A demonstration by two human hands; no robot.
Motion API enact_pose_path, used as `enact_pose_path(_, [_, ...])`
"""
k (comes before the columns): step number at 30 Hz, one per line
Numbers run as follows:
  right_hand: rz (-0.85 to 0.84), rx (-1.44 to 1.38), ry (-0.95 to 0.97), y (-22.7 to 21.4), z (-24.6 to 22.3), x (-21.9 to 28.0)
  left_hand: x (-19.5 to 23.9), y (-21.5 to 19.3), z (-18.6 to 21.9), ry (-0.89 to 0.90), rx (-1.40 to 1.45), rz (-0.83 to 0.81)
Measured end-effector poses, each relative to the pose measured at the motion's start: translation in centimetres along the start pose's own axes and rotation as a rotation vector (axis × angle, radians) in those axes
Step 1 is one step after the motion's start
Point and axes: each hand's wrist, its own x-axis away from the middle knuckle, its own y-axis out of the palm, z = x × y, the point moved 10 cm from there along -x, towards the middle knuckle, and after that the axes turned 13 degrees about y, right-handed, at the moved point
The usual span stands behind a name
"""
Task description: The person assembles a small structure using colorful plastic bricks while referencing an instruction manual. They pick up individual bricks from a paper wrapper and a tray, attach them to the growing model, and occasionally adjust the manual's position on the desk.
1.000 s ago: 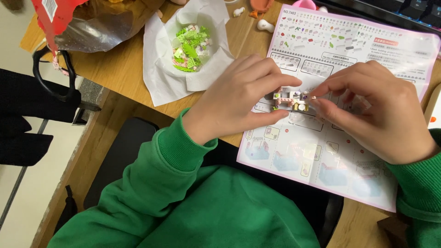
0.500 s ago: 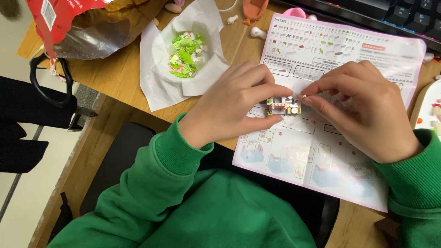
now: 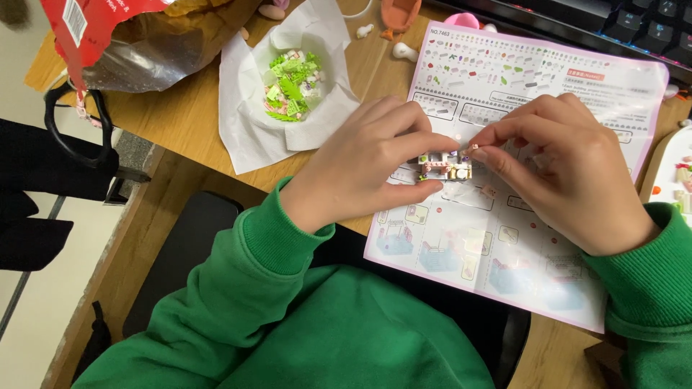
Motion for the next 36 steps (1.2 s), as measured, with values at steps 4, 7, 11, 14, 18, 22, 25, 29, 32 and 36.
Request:
enact_pose_path(4, [0.004, 0.025, -0.017, 0.2, 0.1, 0.2, 0.0, -0.1, 0.0, -0.003, -0.002, -0.003])
enact_pose_path(7, [0.021, 0.066, -0.033, 0.4, 0.2, 0.3, 0.0, -0.1, 0.0, -0.008, 0.01, -0.005])
enact_pose_path(11, [0.032, 0.094, -0.076, 0.5, -0.1, 0.4, 0.0, 0.0, 0.0, -0.009, 0.004, -0.01])
enact_pose_path(14, [0.029, 0.095, -0.083, 0.5, -0.2, 0.4, -0.1, -0.1, 0.0, -0.005, -0.003, -0.008])
enact_pose_path(18, [0.021, 0.099, -0.078, 0.5, -0.1, 0.4, 0.0, 0.0, -0.1, -0.007, 0.0, -0.005])
enact_pose_path(22, [0.025, 0.087, -0.057, 0.2, 0.3, 0.3, 0.0, 0.0, 0.0, -0.007, 0.004, -0.01])
enact_pose_path(25, [0.015, 0.109, -0.175, 0.0, -0.4, 0.6, 0.0, 0.0, -0.1, -0.016, 0.005, -0.013])
enact_pose_path(29, [0.001, 0.141, -0.148, -0.9, -0.3, 0.8, 0.1, 0.2, -0.3, -0.017, -0.014, -0.032])
enact_pose_path(32, [-0.034, 0.208, -0.114, -1.0, 0.4, 1.0, 0.2, 0.4, -0.4, -0.023, -0.029, -0.046])
enact_pose_path(36, [-0.057, 0.33, -0.088, -0.3, 1.2, 1.3, 0.4, 0.6, -0.8, -0.046, -0.011, -0.053])
